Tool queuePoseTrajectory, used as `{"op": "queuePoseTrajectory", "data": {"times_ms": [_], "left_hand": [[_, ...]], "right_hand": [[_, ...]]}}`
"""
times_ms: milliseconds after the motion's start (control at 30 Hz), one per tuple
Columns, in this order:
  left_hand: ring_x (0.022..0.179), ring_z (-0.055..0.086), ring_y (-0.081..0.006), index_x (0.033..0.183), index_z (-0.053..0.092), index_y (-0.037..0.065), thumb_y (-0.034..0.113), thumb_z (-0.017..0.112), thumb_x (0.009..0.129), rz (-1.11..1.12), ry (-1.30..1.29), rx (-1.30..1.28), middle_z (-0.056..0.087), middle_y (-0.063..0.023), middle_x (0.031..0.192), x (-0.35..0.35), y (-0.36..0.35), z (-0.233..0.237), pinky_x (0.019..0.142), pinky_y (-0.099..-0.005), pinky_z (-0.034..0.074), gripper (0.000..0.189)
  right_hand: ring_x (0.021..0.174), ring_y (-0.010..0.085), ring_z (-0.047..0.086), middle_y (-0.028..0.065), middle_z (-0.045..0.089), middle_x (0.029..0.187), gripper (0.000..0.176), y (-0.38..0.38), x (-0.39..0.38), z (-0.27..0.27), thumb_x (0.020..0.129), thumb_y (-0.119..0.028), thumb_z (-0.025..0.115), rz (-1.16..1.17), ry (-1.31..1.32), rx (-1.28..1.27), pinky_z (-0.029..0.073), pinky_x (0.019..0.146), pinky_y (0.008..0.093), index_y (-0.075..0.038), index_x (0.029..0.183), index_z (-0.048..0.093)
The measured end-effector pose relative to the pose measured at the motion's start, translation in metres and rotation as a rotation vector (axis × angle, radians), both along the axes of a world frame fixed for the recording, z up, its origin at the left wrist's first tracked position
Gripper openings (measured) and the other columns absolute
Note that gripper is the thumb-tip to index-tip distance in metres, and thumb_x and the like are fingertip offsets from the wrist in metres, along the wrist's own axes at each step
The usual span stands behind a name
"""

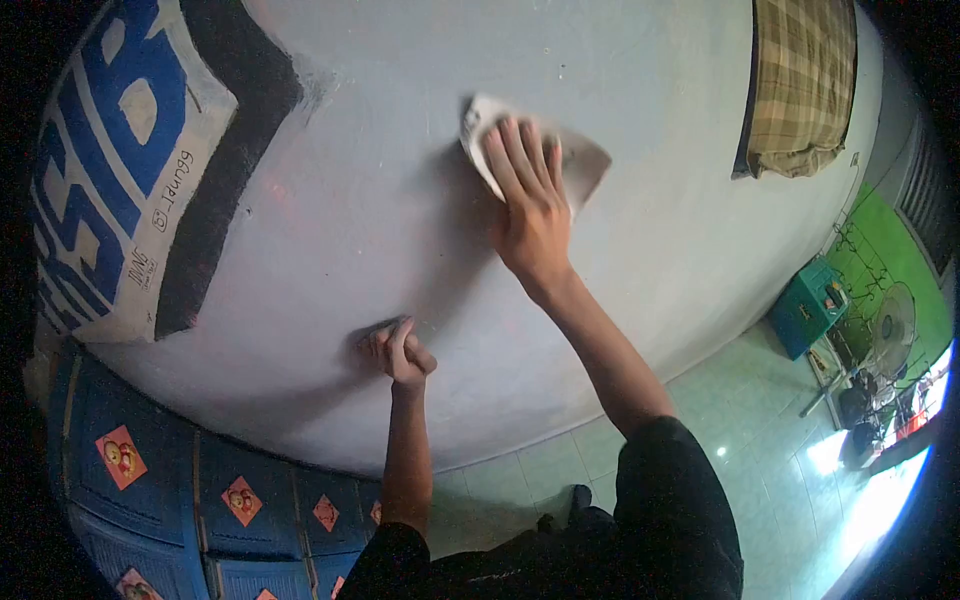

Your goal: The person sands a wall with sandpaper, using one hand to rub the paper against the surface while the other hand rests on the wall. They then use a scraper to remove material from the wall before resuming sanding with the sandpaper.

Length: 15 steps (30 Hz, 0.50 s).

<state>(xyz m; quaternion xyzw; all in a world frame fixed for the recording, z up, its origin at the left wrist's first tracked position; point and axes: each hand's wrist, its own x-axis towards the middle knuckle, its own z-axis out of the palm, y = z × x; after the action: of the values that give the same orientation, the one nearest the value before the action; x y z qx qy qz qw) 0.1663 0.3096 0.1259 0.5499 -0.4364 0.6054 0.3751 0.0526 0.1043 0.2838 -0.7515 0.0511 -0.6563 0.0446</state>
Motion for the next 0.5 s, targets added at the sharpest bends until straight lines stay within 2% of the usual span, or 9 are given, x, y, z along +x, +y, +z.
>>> {"op": "queuePoseTrajectory", "data": {"times_ms": [33, 100, 167, 233, 300, 333, 433, 467, 500], "left_hand": [[0.067, 0.051, -0.0163, 0.096, 0.067, 0.008, 0.008, 0.051, 0.084, -0.006, 0.006, -0.023, 0.057, -0.0001, 0.077, 0.001, -0.003, 0.002, 0.073, -0.0346, 0.034, 0.02], [0.067, 0.051, -0.0164, 0.095, 0.067, 0.007, 0.013, 0.05, 0.086, 0.007, -0.001, -0.012, 0.059, -0.0004, 0.077, 0.005, -0.002, -0.001, 0.073, -0.034, 0.034, 0.02], [0.067, 0.051, -0.0163, 0.094, 0.066, 0.006, 0.017, 0.049, 0.089, 0.025, -0.046, -0.017, 0.06, -0.001, 0.077, 0.004, -0.004, 0.003, 0.073, -0.0338, 0.035, 0.021], [0.067, 0.051, -0.0164, 0.094, 0.066, 0.006, 0.017, 0.048, 0.089, 0.031, -0.01, 0.008, 0.06, -0.0011, 0.077, 0.0, -0.003, 0.001, 0.073, -0.0339, 0.035, 0.022], [0.068, 0.051, -0.0165, 0.094, 0.066, 0.006, 0.017, 0.048, 0.089, 0.036, 0.001, 0.011, 0.06, -0.0012, 0.077, 0.002, -0.002, 0.002, 0.073, -0.0339, 0.035, 0.022], [0.067, 0.05, -0.0169, 0.094, 0.066, 0.006, 0.017, 0.048, 0.088, 0.02, -0.007, 0.0, 0.06, -0.0013, 0.077, 0.003, -0.004, 0.0, 0.072, -0.0341, 0.034, 0.022], [0.066, 0.049, -0.0171, 0.095, 0.066, 0.006, 0.017, 0.048, 0.088, -0.02, -0.03, -0.015, 0.06, -0.0015, 0.075, 0.01, -0.005, -0.001, 0.072, -0.0343, 0.034, 0.022], [0.065, 0.049, -0.0171, 0.095, 0.066, 0.006, 0.017, 0.049, 0.087, -0.028, -0.022, -0.024, 0.06, -0.0016, 0.075, 0.009, -0.005, -0.004, 0.072, -0.0342, 0.033, 0.022], [0.065, 0.049, -0.0171, 0.095, 0.066, 0.006, 0.017, 0.049, 0.087, -0.028, -0.008, -0.012, 0.06, -0.0016, 0.075, 0.006, -0.002, -0.009, 0.072, -0.0342, 0.033, 0.022]], "right_hand": [[0.14, 0.0358, 0.033, 0.0148, 0.041, 0.148, 0.067, 0.004, -0.005, -0.004, 0.075, 0.007, 0.052, -0.003, 0.042, 0.004, 0.023, 0.114, 0.0575, -0.006, 0.14, 0.046], [0.14, 0.0352, 0.033, 0.0136, 0.042, 0.148, 0.071, -0.003, 0.007, 0.012, 0.072, 0.009, 0.052, 0.01, -0.039, -0.052, 0.023, 0.115, 0.0569, -0.008, 0.141, 0.047], [0.141, 0.033, 0.033, 0.0134, 0.042, 0.148, 0.077, 0.007, 0.008, 0.052, 0.066, 0.011, 0.052, 0.071, -0.139, -0.066, 0.023, 0.115, 0.0561, -0.009, 0.14, 0.048], [0.14, 0.0323, 0.034, 0.0139, 0.043, 0.148, 0.077, 0.01, 0.001, 0.023, 0.064, 0.011, 0.051, 0.057, -0.081, -0.017, 0.025, 0.114, 0.0557, -0.008, 0.139, 0.049], [0.138, 0.0337, 0.036, 0.0145, 0.044, 0.146, 0.074, -0.001, -0.002, -0.018, 0.066, 0.011, 0.052, -0.011, 0.055, -0.031, 0.026, 0.113, 0.0562, -0.006, 0.138, 0.05], [0.137, 0.0335, 0.038, 0.0145, 0.045, 0.145, 0.075, -0.006, 0.001, -0.012, 0.066, 0.012, 0.052, 0.008, 0.01, -0.071, 0.026, 0.114, 0.0557, -0.007, 0.138, 0.049], [0.138, 0.0315, 0.039, 0.0149, 0.047, 0.144, 0.072, 0.001, 0.005, 0.056, 0.069, 0.012, 0.052, 0.107, -0.121, -0.112, 0.026, 0.114, 0.0549, -0.007, 0.138, 0.05], [0.137, 0.0322, 0.039, 0.0154, 0.046, 0.145, 0.064, 0.004, 0.005, 0.055, 0.076, 0.009, 0.054, 0.122, -0.106, -0.084, 0.027, 0.114, 0.0534, -0.007, 0.138, 0.05], [0.137, 0.0322, 0.039, 0.0154, 0.046, 0.145, 0.064, 0.005, 0.0, 0.034, 0.076, 0.009, 0.054, 0.122, -0.092, -0.071, 0.027, 0.114, 0.0534, -0.007, 0.138, 0.05]]}}
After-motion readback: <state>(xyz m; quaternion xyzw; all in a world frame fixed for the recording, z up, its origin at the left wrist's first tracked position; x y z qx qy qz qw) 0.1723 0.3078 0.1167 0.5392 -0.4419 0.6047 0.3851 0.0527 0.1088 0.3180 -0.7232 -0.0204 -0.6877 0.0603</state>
